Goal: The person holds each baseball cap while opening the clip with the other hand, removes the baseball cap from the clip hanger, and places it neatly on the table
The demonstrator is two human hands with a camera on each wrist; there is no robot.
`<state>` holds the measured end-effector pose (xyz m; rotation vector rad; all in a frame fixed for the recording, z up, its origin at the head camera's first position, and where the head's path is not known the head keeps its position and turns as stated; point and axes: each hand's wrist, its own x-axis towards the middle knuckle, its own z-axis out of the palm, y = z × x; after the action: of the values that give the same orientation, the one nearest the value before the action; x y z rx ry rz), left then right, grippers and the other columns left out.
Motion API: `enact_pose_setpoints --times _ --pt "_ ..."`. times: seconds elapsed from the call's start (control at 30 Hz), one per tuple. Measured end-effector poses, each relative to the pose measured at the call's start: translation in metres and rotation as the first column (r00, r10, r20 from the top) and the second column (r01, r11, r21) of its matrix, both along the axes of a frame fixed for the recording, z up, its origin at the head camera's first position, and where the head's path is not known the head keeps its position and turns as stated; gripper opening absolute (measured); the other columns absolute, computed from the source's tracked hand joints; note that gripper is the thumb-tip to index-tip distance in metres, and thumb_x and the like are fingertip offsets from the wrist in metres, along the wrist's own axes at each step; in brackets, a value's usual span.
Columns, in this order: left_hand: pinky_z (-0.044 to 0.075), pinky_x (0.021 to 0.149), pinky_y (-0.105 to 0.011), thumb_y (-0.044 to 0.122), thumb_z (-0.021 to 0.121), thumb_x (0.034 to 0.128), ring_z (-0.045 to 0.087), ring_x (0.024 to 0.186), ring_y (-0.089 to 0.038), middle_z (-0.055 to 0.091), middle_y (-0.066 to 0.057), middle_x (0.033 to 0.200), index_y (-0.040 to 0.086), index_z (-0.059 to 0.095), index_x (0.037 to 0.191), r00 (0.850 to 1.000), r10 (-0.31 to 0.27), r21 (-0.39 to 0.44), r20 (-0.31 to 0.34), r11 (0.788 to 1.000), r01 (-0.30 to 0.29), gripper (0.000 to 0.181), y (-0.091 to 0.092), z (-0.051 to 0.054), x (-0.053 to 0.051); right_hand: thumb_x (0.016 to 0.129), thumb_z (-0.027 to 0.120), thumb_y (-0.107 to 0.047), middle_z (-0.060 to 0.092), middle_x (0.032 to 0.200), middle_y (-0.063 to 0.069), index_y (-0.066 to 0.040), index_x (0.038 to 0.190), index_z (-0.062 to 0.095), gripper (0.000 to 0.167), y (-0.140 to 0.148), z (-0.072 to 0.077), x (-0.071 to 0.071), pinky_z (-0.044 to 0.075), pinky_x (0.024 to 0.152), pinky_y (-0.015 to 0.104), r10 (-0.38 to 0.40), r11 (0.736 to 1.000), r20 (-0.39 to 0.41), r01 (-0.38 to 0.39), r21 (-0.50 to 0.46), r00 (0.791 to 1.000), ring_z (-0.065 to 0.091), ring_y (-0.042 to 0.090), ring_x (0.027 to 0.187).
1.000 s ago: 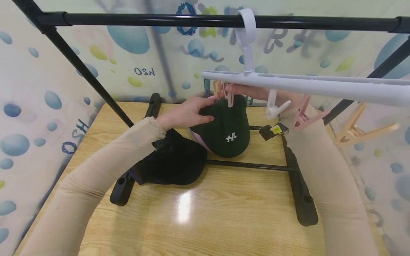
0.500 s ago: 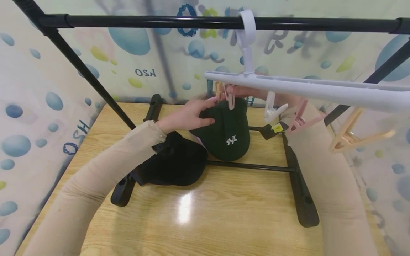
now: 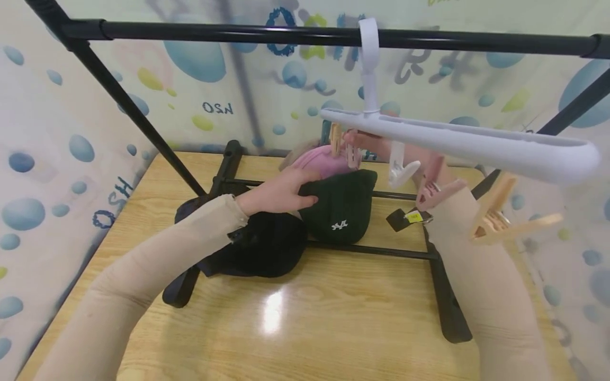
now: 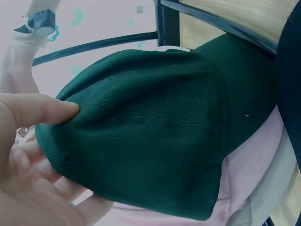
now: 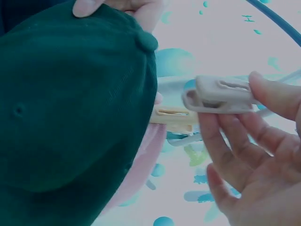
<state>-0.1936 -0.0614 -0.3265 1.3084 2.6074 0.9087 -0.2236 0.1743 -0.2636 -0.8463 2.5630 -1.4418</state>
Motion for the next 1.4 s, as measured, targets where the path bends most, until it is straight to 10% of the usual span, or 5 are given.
enact_pose_setpoints --times 0.2,0.53,0.73,1.17,1.4 --pt "0.044 0.086 -0.028 0.001 0.063 0.0881 0.054 0.088 -0.018 0.064 -0.008 0.103 -0.002 0.061 0.112 0.998 -0.001 -0.013 0.058 1.0 0.002 0.024 -0.004 -0.003 0.004 0.09 0.069 -0.019 0.069 0.088 -0.007 -0.017 0.099 0.068 0.009 0.004 -0.008 0.004 0.045 0.083 0.024 0.033 0.981 0.037 -0.025 -0.191 0.999 0.062 0.008 0.088" --pt "0.044 0.075 -0.029 0.0 0.057 0.0909 0.055 0.073 -0.018 0.063 -0.012 0.108 -0.004 0.057 0.127 0.988 0.1 0.031 0.114 0.994 -0.104 0.036 -0.026 0.008 0.009 0.092 0.065 -0.007 0.067 0.099 0.004 -0.007 0.105 0.067 0.013 0.018 -0.02 0.001 0.044 0.087 0.027 0.071 0.919 0.119 -0.018 -0.395 0.99 0.06 0.019 0.096" --pt "0.042 0.08 -0.031 -0.001 0.055 0.0926 0.054 0.084 -0.02 0.062 -0.011 0.107 -0.003 0.057 0.125 0.979 0.091 0.067 0.184 0.992 -0.104 0.033 -0.037 0.015 0.011 0.092 0.066 -0.013 0.066 0.098 0.003 -0.008 0.11 0.065 0.018 0.019 -0.022 0.001 0.046 0.085 0.024 -0.019 0.947 0.061 0.037 -0.32 0.998 0.061 0.016 0.093" --pt "0.037 0.063 -0.03 -0.002 0.058 0.0892 0.046 0.061 -0.016 0.05 -0.004 0.075 0.005 0.059 0.091 0.99 0.094 0.132 0.105 0.985 -0.108 0.008 -0.056 0.035 0.017 0.095 0.062 -0.016 0.065 0.107 -0.005 -0.018 0.121 0.064 0.027 0.031 -0.019 0.009 0.038 0.099 0.042 -0.164 0.957 0.125 0.189 -0.221 0.978 0.055 0.017 0.102" --pt "0.042 0.07 -0.033 0.003 0.059 0.0907 0.052 0.068 -0.017 0.062 -0.004 0.087 0.006 0.064 0.102 0.983 0.157 0.093 0.1 0.982 -0.166 0.013 -0.062 0.051 0.024 0.095 0.062 -0.015 0.067 0.102 -0.006 -0.017 0.118 0.066 0.024 0.036 -0.021 0.009 0.041 0.083 0.027 -0.163 0.951 0.103 0.184 -0.249 0.981 0.058 0.013 0.098"
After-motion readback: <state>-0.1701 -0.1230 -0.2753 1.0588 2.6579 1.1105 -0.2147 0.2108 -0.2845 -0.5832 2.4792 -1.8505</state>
